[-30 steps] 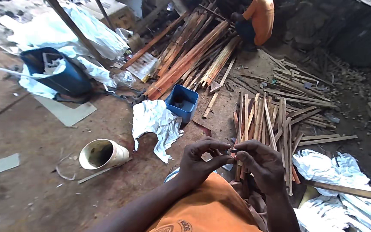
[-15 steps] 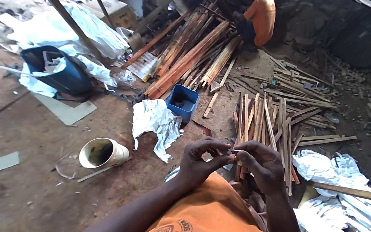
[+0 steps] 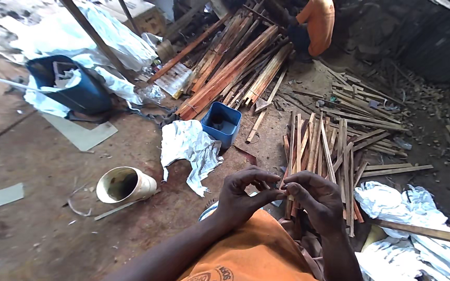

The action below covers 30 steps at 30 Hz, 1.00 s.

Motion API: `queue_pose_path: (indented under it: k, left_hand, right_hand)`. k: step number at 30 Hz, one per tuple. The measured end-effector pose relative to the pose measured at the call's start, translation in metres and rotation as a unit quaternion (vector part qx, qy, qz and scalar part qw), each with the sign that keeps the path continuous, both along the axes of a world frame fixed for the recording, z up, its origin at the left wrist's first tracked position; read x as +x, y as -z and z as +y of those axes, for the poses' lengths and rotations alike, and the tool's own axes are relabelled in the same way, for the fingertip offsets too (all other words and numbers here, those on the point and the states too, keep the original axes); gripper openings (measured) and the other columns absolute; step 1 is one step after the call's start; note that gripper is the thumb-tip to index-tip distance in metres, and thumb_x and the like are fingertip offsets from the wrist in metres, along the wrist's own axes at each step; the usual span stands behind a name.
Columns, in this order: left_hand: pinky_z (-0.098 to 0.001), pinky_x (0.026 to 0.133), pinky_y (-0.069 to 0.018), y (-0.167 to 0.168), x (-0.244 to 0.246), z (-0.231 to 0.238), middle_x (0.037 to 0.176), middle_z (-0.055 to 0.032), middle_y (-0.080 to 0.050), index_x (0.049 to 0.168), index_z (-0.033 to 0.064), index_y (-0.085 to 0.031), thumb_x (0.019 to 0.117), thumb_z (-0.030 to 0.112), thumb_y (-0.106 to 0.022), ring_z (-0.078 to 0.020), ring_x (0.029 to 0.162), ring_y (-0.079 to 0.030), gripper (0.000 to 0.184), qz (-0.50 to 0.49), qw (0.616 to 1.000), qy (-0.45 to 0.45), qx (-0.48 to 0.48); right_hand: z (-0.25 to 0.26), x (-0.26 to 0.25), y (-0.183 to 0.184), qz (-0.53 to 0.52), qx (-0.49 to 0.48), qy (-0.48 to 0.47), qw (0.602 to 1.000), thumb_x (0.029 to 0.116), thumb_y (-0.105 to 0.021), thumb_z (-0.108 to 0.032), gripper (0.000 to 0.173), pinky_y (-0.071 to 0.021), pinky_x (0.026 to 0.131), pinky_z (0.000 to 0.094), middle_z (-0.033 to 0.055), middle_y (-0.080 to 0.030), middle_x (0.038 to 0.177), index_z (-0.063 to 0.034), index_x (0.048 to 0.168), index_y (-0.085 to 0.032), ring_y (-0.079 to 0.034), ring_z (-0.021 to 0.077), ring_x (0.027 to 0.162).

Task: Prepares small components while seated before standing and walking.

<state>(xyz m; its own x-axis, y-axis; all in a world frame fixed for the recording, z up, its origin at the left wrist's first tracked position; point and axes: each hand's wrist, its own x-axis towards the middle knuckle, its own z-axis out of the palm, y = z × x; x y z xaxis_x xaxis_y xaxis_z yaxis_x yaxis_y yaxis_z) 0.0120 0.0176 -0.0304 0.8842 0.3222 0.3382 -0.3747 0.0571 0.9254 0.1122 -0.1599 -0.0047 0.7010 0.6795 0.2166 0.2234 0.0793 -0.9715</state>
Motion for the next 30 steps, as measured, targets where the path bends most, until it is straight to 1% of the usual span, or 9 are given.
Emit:
queue_pose_path:
  k: [5,11,17,21,24,27,30]
  left_hand:
    - [-0.0290,0.070,-0.0613,0.0003,-0.0006,0.0007,0.095,-0.0054,-0.072,0.104,0.0037,-0.075,0.0838,0.004,-0.082,-0.0163,0.080,-0.069,0.021,0.003,1.000,0.003,0.007]
    - [-0.0286,0.070,-0.0608,0.0007,-0.0013,0.0003,0.095,-0.0058,-0.071,0.104,0.0032,-0.075,0.0838,0.003,-0.081,-0.0159,0.079,-0.068,0.021,0.001,1.000,0.004,0.004]
    - [-0.0282,0.069,-0.0609,0.0001,-0.0021,0.0003,0.095,-0.0057,-0.071,0.103,0.0030,-0.075,0.0837,0.004,-0.082,-0.0158,0.079,-0.068,0.021,0.003,1.000,0.007,0.009]
    - [-0.0281,0.069,-0.0609,-0.0002,-0.0018,0.0004,0.095,-0.0056,-0.072,0.103,0.0032,-0.075,0.0836,0.003,-0.081,-0.0157,0.079,-0.069,0.020,0.005,1.000,0.005,0.010]
    - [-0.0284,0.069,-0.0607,0.0003,-0.0015,0.0001,0.095,-0.0063,-0.072,0.103,0.0027,-0.075,0.0832,0.001,-0.081,-0.0161,0.078,-0.068,0.021,0.004,1.000,0.006,0.006]
    - [-0.0283,0.069,-0.0608,0.0001,-0.0016,-0.0003,0.095,-0.0064,-0.071,0.103,0.0027,-0.075,0.0835,0.001,-0.081,-0.0160,0.078,-0.068,0.020,0.006,1.000,0.004,0.003]
    - [-0.0280,0.069,-0.0607,0.0001,-0.0021,-0.0006,0.096,-0.0061,-0.071,0.104,0.0034,-0.075,0.0839,0.003,-0.081,-0.0158,0.078,-0.068,0.021,0.010,1.000,-0.001,0.002]
  right_hand:
    - [0.0004,-0.0013,-0.0001,-0.002,-0.010,0.004,1.000,0.0986,-0.067,-0.015,0.013,-0.0558,0.060,0.0210,0.0029,-0.070,0.084,-0.0049,0.101,-0.074,-0.063,0.0078,0.067]
    - [0.0009,-0.0022,-0.0012,-0.005,-0.017,0.013,1.000,0.0973,-0.069,-0.018,0.012,-0.0544,0.058,0.0214,0.0025,-0.068,0.084,-0.0066,0.099,-0.074,-0.061,0.0090,0.065]
    - [0.0012,-0.0041,-0.0010,0.013,0.002,0.020,1.000,0.0966,-0.072,-0.019,0.013,-0.0570,0.061,0.0209,0.0026,-0.070,0.084,-0.0063,0.100,-0.073,-0.064,0.0079,0.067]
    - [0.0018,-0.0055,-0.0015,0.026,0.006,0.018,0.999,0.0976,-0.069,-0.014,0.012,-0.0607,0.065,0.0248,0.0062,-0.072,0.088,-0.0044,0.104,-0.072,-0.068,0.0121,0.071]
    - [0.0028,-0.0067,-0.0016,0.030,0.009,0.022,0.999,0.0945,-0.070,-0.007,0.011,-0.0607,0.065,0.0248,0.0070,-0.071,0.089,-0.0042,0.104,-0.071,-0.068,0.0125,0.071]
    - [0.0020,-0.0059,-0.0003,0.029,0.021,0.011,0.999,0.0924,-0.071,-0.006,0.012,-0.0618,0.069,0.0265,0.0076,-0.071,0.092,-0.0042,0.104,-0.070,-0.069,0.0134,0.075]
    - [0.0016,-0.0056,0.0001,0.033,0.027,0.008,0.999,0.0910,-0.071,-0.005,0.013,-0.0616,0.068,0.0266,0.0077,-0.070,0.093,-0.0042,0.104,-0.070,-0.068,0.0133,0.075]
